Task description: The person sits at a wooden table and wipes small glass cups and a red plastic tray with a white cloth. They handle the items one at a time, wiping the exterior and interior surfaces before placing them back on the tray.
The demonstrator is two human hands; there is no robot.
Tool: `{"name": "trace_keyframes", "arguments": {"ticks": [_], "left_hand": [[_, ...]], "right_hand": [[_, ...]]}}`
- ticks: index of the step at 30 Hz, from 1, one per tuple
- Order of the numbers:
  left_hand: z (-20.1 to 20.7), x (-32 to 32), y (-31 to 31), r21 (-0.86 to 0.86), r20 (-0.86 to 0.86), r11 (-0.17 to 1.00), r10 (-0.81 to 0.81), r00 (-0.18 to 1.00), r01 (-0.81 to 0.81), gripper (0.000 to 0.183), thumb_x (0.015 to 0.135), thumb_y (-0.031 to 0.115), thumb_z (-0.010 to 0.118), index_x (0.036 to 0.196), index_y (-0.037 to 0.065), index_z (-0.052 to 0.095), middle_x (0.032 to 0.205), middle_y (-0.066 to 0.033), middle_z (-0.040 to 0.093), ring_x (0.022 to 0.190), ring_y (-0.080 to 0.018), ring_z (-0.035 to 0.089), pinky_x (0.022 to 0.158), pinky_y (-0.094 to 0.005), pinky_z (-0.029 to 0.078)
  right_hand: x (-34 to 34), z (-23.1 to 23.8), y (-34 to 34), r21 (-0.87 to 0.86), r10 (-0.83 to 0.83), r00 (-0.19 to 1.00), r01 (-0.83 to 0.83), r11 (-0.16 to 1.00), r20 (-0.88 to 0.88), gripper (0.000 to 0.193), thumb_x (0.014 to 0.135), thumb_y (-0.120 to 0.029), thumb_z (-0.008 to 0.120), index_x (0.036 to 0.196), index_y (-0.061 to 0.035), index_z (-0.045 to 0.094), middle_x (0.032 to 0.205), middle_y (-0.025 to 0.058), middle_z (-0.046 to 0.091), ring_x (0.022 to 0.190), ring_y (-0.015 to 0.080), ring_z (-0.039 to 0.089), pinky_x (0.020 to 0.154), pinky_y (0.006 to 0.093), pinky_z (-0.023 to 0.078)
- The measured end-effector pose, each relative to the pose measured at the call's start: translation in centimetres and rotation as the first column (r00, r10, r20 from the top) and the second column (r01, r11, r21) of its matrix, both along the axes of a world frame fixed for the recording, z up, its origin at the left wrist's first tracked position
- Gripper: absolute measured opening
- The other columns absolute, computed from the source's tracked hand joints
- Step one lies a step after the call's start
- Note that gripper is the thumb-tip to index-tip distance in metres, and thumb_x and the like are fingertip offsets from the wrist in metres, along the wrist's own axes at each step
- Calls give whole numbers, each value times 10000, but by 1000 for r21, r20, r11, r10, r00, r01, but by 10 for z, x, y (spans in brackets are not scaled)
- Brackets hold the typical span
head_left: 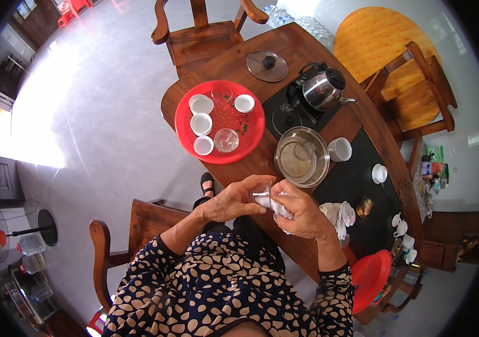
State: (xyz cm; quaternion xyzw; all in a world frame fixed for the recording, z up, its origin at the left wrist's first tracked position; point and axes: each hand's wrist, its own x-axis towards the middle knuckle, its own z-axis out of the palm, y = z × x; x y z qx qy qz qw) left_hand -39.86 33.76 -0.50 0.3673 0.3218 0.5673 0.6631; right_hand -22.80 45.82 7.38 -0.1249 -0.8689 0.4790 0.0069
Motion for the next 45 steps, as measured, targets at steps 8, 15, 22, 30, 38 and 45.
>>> {"name": "trace_keyframes", "arguments": {"ticks": [8,15,22,30,38,45], "left_hand": [[7,-1,1,3,70,1000,-3,998,3,653,860,13,649,1415,46,306,1274,-73,493,1099,-128,524,936,-285,456],[6,-6,4,34,-150,997,76,986,-71,637,858,51,666,1398,35,329,1193,-54,539,1060,-103,520,897,-266,462],[11,-3,2,-21,-49,999,-39,998,38,684,837,92,703,1406,39,325,1207,-59,532,1098,-116,505,912,-278,457],[4,-7,2,-12,-206,999,-49,977,48,696,828,86,710,1403,32,321,1217,-80,529,1056,-128,531,887,-288,486],[4,-4,3,-49,-78,998,-37,996,33,674,812,93,728,1376,18,366,1239,-91,528,1118,-153,521,959,-300,455],[2,-6,7,-11,-210,999,35,977,-38,623,808,101,732,1327,-2,402,1243,-127,537,1167,-192,511,993,-328,434]], "right_hand": [[-5,-18,-10,181,-166,940,227,957,-298,454,648,101,608,1090,1,629,1122,115,474,1000,276,525,818,324,473],[-7,-12,-14,411,-88,988,134,902,-130,429,674,41,641,1095,-38,629,1125,117,465,1061,309,490,846,372,466],[3,-14,-6,-156,-83,983,57,986,-165,359,682,60,633,1032,-22,657,1126,122,448,1043,301,488,844,362,459],[-4,-18,-23,440,-108,981,171,881,-163,304,700,38,647,987,-61,673,1231,144,400,1102,335,448,890,400,439],[7,-16,-14,127,-110,972,138,982,-208,290,690,13,628,975,-32,664,1217,152,404,1115,314,447,914,388,418],[-1,-3,-32,175,-170,891,264,949,-421,407,644,39,729,1034,-46,650,1135,126,451,1029,273,506,848,349,460]]}}
